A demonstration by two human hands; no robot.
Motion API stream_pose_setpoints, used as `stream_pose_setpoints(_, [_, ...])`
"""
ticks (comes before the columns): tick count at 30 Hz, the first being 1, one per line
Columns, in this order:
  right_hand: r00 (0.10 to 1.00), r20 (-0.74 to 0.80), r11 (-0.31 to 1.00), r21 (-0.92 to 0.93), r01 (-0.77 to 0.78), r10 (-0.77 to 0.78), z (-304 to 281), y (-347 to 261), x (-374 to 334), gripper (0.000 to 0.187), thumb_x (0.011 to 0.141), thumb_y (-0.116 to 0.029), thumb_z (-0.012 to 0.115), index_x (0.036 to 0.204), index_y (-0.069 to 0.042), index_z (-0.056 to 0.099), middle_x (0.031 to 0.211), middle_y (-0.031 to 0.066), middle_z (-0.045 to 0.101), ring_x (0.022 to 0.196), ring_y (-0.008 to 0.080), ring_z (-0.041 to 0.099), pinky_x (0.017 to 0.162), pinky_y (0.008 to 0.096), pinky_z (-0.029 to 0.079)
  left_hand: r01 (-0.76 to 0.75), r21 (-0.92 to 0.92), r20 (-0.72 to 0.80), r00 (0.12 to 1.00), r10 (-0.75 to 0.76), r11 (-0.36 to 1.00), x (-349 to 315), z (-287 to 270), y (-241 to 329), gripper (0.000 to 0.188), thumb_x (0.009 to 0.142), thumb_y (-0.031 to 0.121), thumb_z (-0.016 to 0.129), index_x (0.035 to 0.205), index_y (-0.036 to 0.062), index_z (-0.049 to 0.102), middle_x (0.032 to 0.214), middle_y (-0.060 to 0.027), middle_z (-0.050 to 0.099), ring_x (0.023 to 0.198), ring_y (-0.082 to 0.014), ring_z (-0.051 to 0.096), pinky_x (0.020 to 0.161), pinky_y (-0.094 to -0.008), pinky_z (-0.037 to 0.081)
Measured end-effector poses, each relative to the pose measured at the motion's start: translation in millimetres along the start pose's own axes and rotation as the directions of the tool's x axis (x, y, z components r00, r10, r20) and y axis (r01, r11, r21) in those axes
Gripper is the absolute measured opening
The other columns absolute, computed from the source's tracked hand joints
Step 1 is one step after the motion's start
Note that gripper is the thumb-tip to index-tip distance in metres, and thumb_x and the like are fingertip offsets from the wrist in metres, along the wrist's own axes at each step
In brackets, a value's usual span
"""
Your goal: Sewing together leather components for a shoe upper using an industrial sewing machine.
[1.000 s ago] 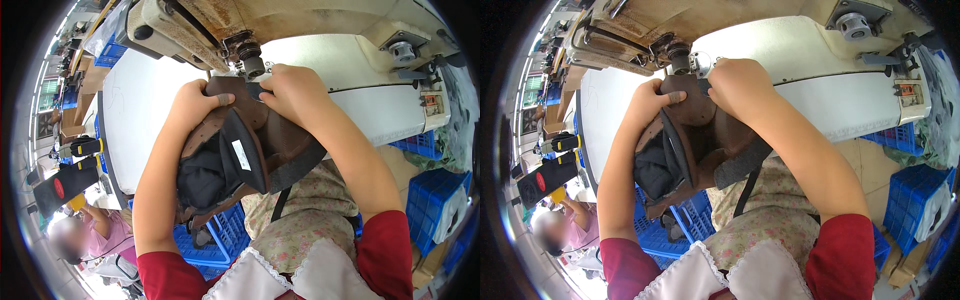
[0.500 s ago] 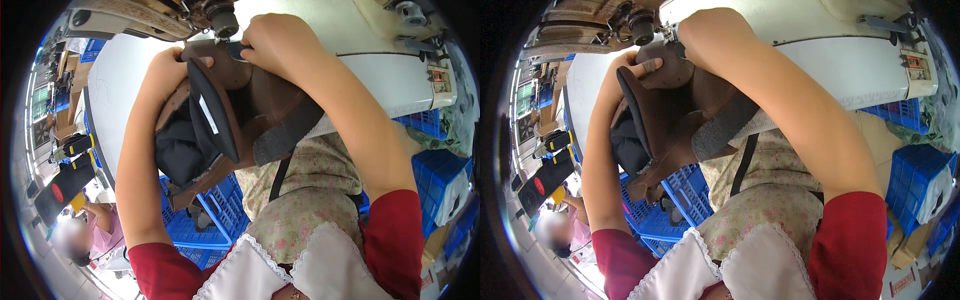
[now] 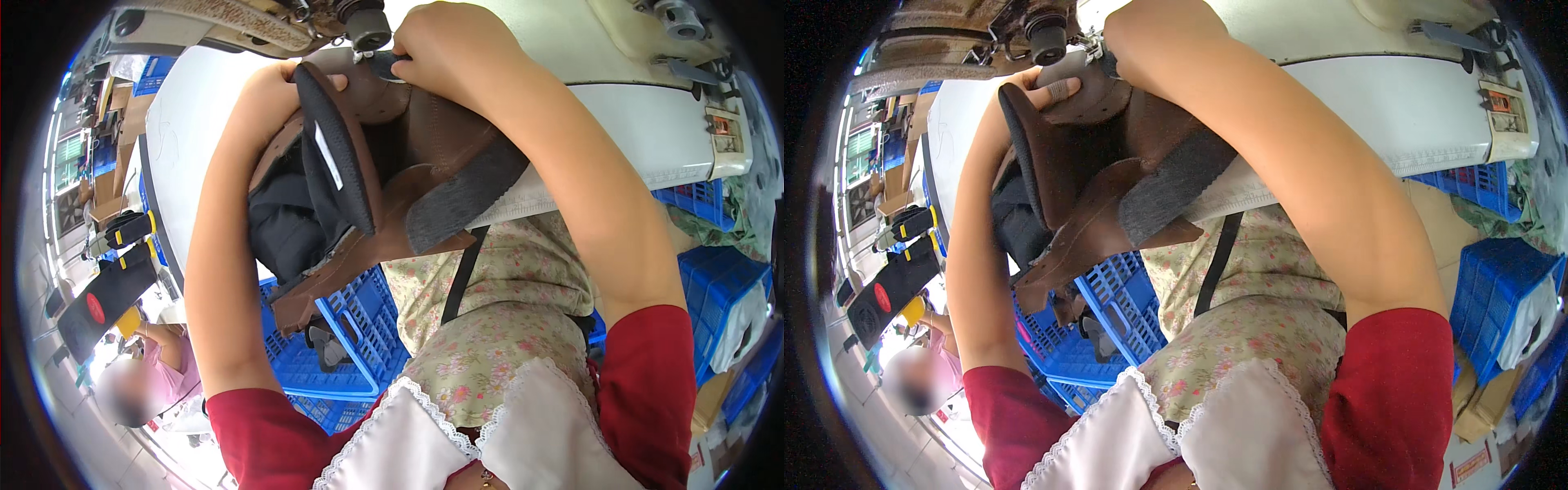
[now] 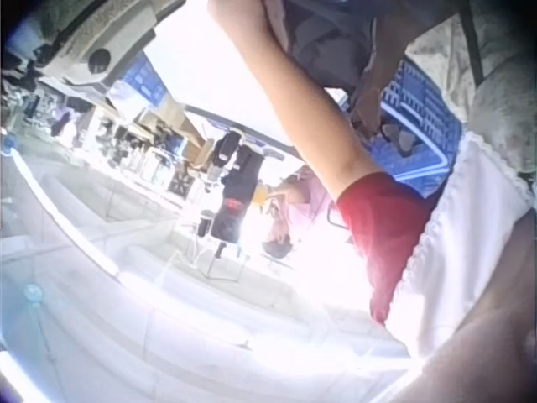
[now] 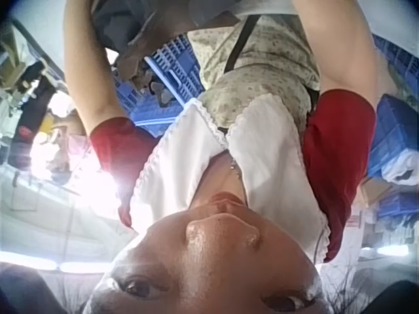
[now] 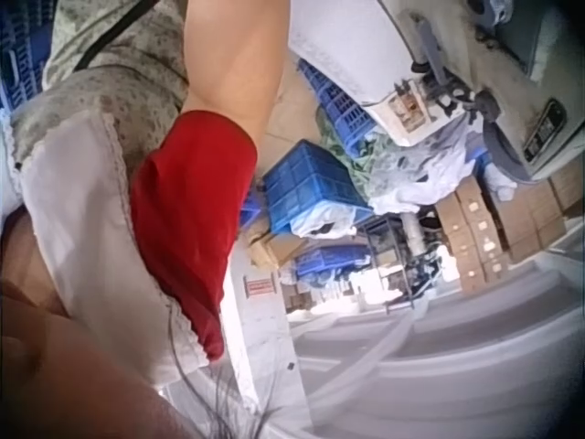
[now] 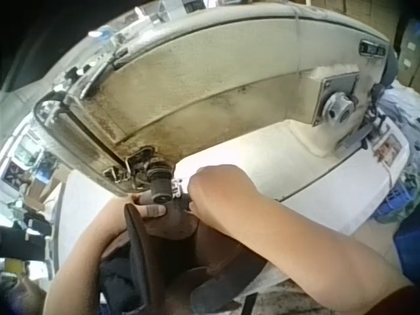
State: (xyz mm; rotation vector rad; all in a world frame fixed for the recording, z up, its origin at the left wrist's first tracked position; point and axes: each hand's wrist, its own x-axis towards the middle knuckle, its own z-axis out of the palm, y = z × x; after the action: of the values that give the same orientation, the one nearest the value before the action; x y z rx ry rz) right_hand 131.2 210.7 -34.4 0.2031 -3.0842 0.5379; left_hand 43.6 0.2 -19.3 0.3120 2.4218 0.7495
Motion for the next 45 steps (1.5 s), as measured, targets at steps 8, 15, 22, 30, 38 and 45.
stream_pose_setpoints(8, [0.997, 0.072, 0.996, -0.083, -0.028, 0.034, -5, -2, 2, 0.028, 0.081, -0.028, 0.070, 0.083, 0.000, 0.074, 0.086, 0.0194, 0.071, 0.083, 0.0347, 0.069, 0.075, 0.0432, 0.054, -0.128, -0.005, -0.033, 0.991, 0.128, 0.992, 15, -1, -20, 0.025, 0.078, 0.025, 0.076, 0.091, 0.0039, 0.074, 0.074, -0.0007, 0.067, 0.065, -0.0074, 0.058, 0.065, -0.0258, 0.049])
stream_pose_setpoints(15, [0.997, 0.073, 0.996, -0.086, -0.017, 0.024, -6, -1, 1, 0.029, 0.082, -0.028, 0.069, 0.084, 0.000, 0.074, 0.087, 0.0202, 0.071, 0.084, 0.0356, 0.069, 0.077, 0.0433, 0.054, -0.091, 0.131, 0.053, 0.995, 0.084, 0.987, 25, -9, -25, 0.052, 0.080, 0.042, 0.080, 0.111, 0.0015, 0.070, 0.096, -0.0088, 0.072, 0.086, -0.0148, 0.067, 0.080, -0.0282, 0.052])
stream_pose_setpoints(22, [1.000, 0.017, 1.000, 0.005, 0.026, -0.026, -13, -2, -8, 0.028, 0.083, -0.028, 0.068, 0.085, 0.000, 0.074, 0.088, 0.0203, 0.071, 0.087, 0.0357, 0.068, 0.078, 0.0435, 0.053, -0.105, 0.050, -0.016, 0.994, 0.106, 0.993, 23, -5, -26, 0.023, 0.080, 0.023, 0.073, 0.093, 0.0042, 0.075, 0.078, -0.0026, 0.070, 0.068, -0.0091, 0.061, 0.069, -0.0274, 0.050])
stream_pose_setpoints(30, [0.996, 0.093, 0.999, -0.045, -0.013, 0.017, -6, 0, 2, 0.028, 0.083, -0.027, 0.068, 0.086, 0.000, 0.074, 0.090, 0.0208, 0.071, 0.088, 0.0362, 0.068, 0.078, 0.0439, 0.053, -0.033, 0.017, 0.121, 0.992, 0.030, 0.999, 25, -9, -20, 0.049, 0.081, 0.036, 0.080, 0.111, -0.0003, 0.070, 0.098, -0.0080, 0.072, 0.089, -0.0144, 0.066, 0.081, -0.0279, 0.052])
stream_pose_setpoints(38, [0.997, 0.076, 1.000, -0.014, -0.015, 0.016, -4, 2, 6, 0.027, 0.083, -0.026, 0.067, 0.087, 0.000, 0.074, 0.090, 0.0213, 0.071, 0.088, 0.0363, 0.069, 0.080, 0.0439, 0.054, -0.022, 0.054, 0.086, 0.996, 0.018, 0.998, 20, -5, -12, 0.053, 0.081, 0.038, 0.080, 0.116, 0.0006, 0.068, 0.101, -0.0086, 0.072, 0.089, -0.0151, 0.066, 0.082, -0.0285, 0.052])
stream_pose_setpoints(45, [0.992, 0.116, 0.999, -0.025, -0.037, 0.040, -10, 1, 6, 0.026, 0.083, -0.023, 0.066, 0.088, 0.001, 0.074, 0.092, 0.0224, 0.071, 0.088, 0.0362, 0.069, 0.080, 0.0432, 0.054, 0.004, 0.035, 0.080, 0.997, -0.007, 0.999, 15, -5, -6, 0.052, 0.083, 0.038, 0.078, 0.116, 0.0005, 0.068, 0.100, -0.0084, 0.071, 0.088, -0.0143, 0.066, 0.080, -0.0277, 0.052])
